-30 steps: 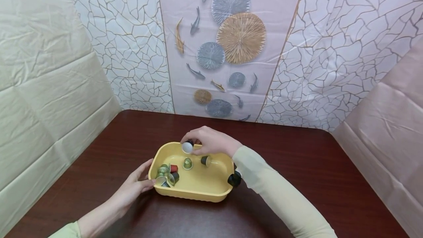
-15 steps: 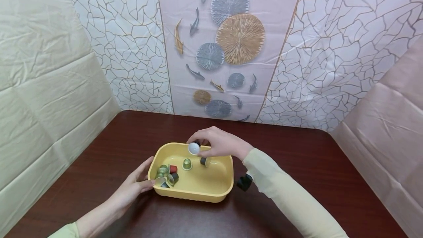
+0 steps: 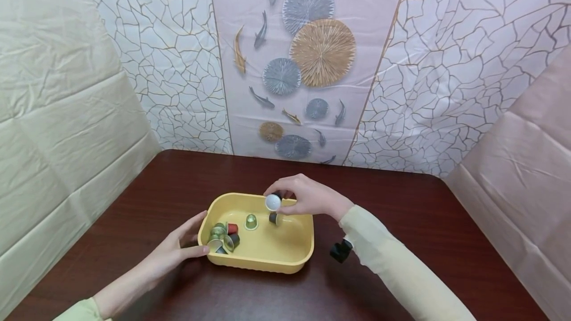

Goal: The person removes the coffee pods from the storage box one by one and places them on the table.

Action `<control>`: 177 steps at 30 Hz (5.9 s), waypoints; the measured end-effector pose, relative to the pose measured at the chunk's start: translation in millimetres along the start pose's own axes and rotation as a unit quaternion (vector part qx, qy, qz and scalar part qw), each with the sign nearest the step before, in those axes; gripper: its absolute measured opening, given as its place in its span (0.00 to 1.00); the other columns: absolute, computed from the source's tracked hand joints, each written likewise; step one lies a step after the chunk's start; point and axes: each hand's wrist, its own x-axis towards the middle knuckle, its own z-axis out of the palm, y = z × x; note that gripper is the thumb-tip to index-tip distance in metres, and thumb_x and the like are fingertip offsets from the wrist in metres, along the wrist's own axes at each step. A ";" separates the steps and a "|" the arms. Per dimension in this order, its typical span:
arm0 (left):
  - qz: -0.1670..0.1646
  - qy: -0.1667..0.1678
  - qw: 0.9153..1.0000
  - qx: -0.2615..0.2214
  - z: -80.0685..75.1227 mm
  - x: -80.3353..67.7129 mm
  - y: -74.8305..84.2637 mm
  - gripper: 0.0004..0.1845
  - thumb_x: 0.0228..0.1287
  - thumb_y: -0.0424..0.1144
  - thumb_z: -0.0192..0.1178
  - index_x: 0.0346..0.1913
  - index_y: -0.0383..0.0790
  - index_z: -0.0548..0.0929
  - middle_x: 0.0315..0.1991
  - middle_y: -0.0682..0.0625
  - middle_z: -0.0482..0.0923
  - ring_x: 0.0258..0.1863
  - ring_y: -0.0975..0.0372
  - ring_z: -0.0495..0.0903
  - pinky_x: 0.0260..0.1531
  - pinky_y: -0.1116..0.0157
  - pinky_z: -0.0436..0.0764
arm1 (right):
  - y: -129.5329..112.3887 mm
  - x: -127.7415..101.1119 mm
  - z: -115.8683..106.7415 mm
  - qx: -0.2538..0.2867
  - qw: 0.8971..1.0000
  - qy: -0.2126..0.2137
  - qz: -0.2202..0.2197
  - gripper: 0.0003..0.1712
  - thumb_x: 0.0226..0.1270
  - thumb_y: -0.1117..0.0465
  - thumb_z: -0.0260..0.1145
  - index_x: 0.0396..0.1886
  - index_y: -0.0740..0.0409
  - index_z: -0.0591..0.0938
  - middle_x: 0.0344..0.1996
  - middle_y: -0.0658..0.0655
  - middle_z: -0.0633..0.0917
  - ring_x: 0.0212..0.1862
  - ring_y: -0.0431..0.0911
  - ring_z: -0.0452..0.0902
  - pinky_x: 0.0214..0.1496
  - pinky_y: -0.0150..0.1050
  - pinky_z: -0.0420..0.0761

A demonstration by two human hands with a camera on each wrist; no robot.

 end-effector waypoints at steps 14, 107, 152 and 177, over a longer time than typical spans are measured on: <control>0.013 0.000 0.999 0.030 -1.6 6.0 -1.7 0.49 0.57 0.42 0.71 0.78 0.51 0.54 0.76 0.42 0.57 0.63 0.49 0.72 0.51 0.60 0.74 | 6.4 -19.6 -3.2 0.011 0.999 0.018 0.025 0.21 0.62 0.59 0.72 0.55 0.52 0.83 0.51 0.48 0.86 0.46 0.38 0.83 0.48 0.38 0.84; 0.028 0.010 0.992 0.123 -5.2 7.8 1.0 0.53 0.53 0.49 0.74 0.79 0.49 0.56 0.74 0.43 0.61 0.63 0.51 0.70 0.58 0.53 0.69 | 123.3 -110.5 40.2 0.158 0.932 0.185 0.269 0.20 0.56 0.60 0.76 0.50 0.52 0.84 0.41 0.55 0.89 0.43 0.42 0.83 0.47 0.34 0.77; 0.038 0.010 0.991 0.126 -5.0 6.5 0.5 0.52 0.54 0.49 0.74 0.79 0.48 0.55 0.73 0.44 0.61 0.65 0.49 0.67 0.61 0.45 0.65 | 130.3 -122.2 50.3 0.265 0.907 0.139 0.296 0.25 0.62 0.58 0.73 0.58 0.57 0.81 0.51 0.62 0.86 0.50 0.39 0.81 0.51 0.29 0.77; 0.044 0.012 0.991 0.124 -5.1 5.8 -1.8 0.52 0.54 0.49 0.73 0.79 0.50 0.55 0.74 0.44 0.59 0.67 0.47 0.66 0.63 0.42 0.62 | 132.2 -123.2 51.0 0.262 0.908 0.132 0.299 0.29 0.62 0.57 0.72 0.63 0.53 0.80 0.58 0.59 0.83 0.56 0.44 0.78 0.54 0.28 0.75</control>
